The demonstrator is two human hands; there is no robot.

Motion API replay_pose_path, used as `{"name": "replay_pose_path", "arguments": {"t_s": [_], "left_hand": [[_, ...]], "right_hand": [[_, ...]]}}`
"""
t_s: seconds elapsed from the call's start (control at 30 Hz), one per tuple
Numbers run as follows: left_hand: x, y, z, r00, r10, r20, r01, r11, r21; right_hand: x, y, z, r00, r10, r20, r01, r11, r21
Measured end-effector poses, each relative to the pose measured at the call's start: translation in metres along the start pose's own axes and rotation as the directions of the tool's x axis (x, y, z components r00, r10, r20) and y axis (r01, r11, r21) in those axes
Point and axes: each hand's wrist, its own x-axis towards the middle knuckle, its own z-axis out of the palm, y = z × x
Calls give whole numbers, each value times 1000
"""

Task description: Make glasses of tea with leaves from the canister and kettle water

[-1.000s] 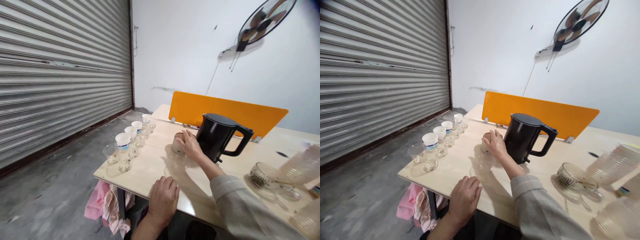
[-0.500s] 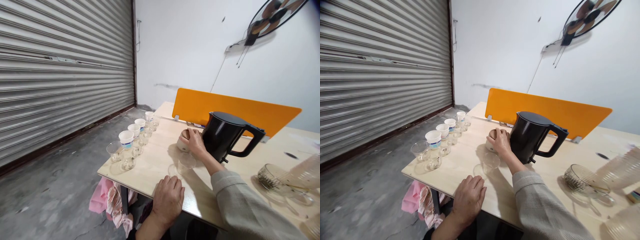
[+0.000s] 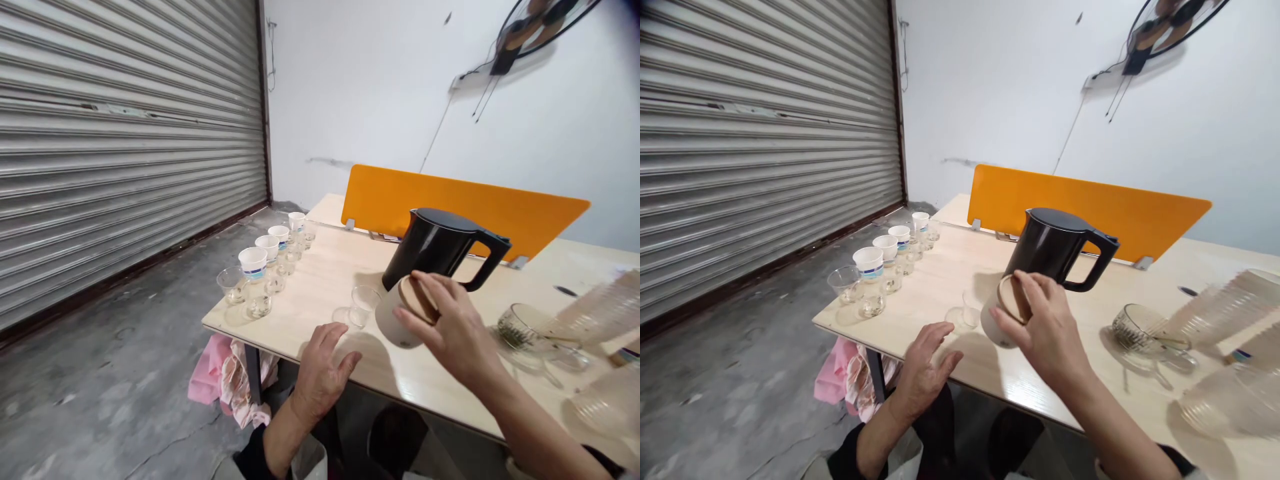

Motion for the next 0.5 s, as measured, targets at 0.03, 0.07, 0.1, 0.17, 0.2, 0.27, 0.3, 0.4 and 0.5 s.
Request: {"name": "replay_pose_path", "arguments": {"t_s": [0.03,0.07,0.1,0.17,0.2,0.27,0.3,0.4,0.5], "left_hand": [[-2,2,-1,1000,-2,7,2,1000,-20],[-4,4,-1,1000,1,24,0,1000,-30],[-5,5,-1,999,7,47,-5,999,-32],[-7,9,2,995,23,94,-21,1000,-24],[-7,11,4,993,24,112,-22,1000,-17],[-6,14,7,989,8,146,-6,1000,-8],[-4,16,8,986,-13,164,13,1000,-3],[1,20,14,979,-80,189,82,997,0],[5,22,20,980,-110,165,116,993,-31]], "right_hand": [[-13,-2,3,1000,-1,28,1,1000,13],[-24,-5,8,999,-4,53,3,1000,27],[-34,-7,14,997,-8,76,5,999,41],[-48,-13,28,994,-19,108,11,998,68],[-52,-16,34,993,-23,113,15,997,77],[-56,-23,44,994,-31,107,23,997,76],[-57,-27,47,994,-36,99,30,997,66],[-56,-35,51,995,-49,90,50,999,1],[-54,-40,51,992,-65,112,71,996,-49]]}}
